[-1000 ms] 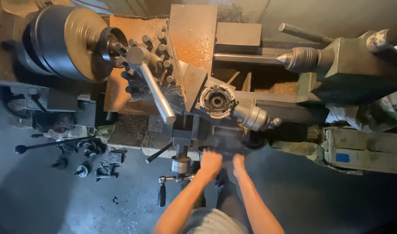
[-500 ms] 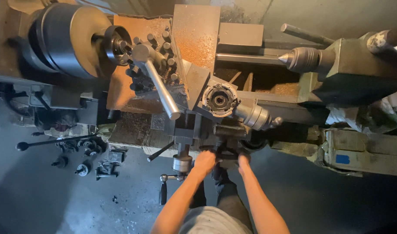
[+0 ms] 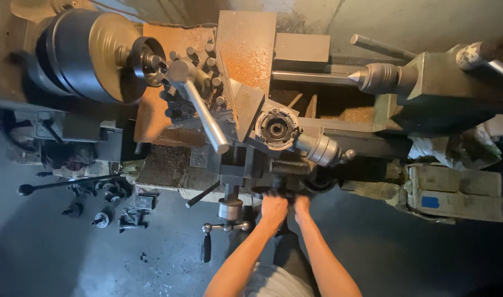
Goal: Operating a metal lathe to machine a workpiece.
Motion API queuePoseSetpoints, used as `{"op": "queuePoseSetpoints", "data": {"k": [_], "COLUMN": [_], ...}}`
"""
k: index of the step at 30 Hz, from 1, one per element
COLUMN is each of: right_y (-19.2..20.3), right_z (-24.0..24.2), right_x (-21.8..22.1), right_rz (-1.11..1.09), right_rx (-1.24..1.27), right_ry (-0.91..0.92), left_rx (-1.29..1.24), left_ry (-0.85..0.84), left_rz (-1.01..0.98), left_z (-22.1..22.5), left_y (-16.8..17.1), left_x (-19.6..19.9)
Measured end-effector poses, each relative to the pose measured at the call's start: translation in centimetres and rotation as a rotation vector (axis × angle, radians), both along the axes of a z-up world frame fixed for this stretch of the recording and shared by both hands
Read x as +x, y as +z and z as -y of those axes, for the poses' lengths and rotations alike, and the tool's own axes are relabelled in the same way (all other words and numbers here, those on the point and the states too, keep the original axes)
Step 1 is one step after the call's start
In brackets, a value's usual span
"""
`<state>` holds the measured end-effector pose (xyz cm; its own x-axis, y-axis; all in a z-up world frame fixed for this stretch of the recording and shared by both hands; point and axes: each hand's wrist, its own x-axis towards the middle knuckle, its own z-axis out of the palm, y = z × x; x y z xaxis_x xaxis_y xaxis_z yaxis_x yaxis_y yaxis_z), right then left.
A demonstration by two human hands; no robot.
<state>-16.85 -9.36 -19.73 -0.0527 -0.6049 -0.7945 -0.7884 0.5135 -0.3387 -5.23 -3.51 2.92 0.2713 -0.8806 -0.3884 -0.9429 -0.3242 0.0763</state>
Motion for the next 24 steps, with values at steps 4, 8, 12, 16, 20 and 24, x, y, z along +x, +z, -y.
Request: {"op": "queuePoseSetpoints", "data": {"k": [4,8,12,16,20,24], "right_y": [1.6,3.3,4.9,6.4,7.8,9.5], "right_z": [1.0,1.8,2.2,2.9,3.9,4.4], "right_x": [0.3,-0.1,0.2,0.5,0.8,0.9], "right_rz": [0.027,0.049,0.082,0.117,0.141,0.175], "right_rx": [0.023,0.044,0.076,0.112,0.137,0.164], "right_ry": [0.024,0.045,0.076,0.109,0.130,0.161], "left_rx": [0.041,-0.027,-0.099,-0.197,-0.184,-0.406], "left_ry": [0.010,0.001,-0.006,0.017,0.013,0.100], "left_rz": [-0.030,-0.035,-0.080,-0.175,-0.211,-0.316], "left_z": [1.0,0.9,0.1,-0.1,-0.6,-2.5], "left_y": [2.1,1.4,0.7,3.6,6.2,5.9], "left_x": [0.3,0.2,0.6,2.1,3.7,5.1]}}
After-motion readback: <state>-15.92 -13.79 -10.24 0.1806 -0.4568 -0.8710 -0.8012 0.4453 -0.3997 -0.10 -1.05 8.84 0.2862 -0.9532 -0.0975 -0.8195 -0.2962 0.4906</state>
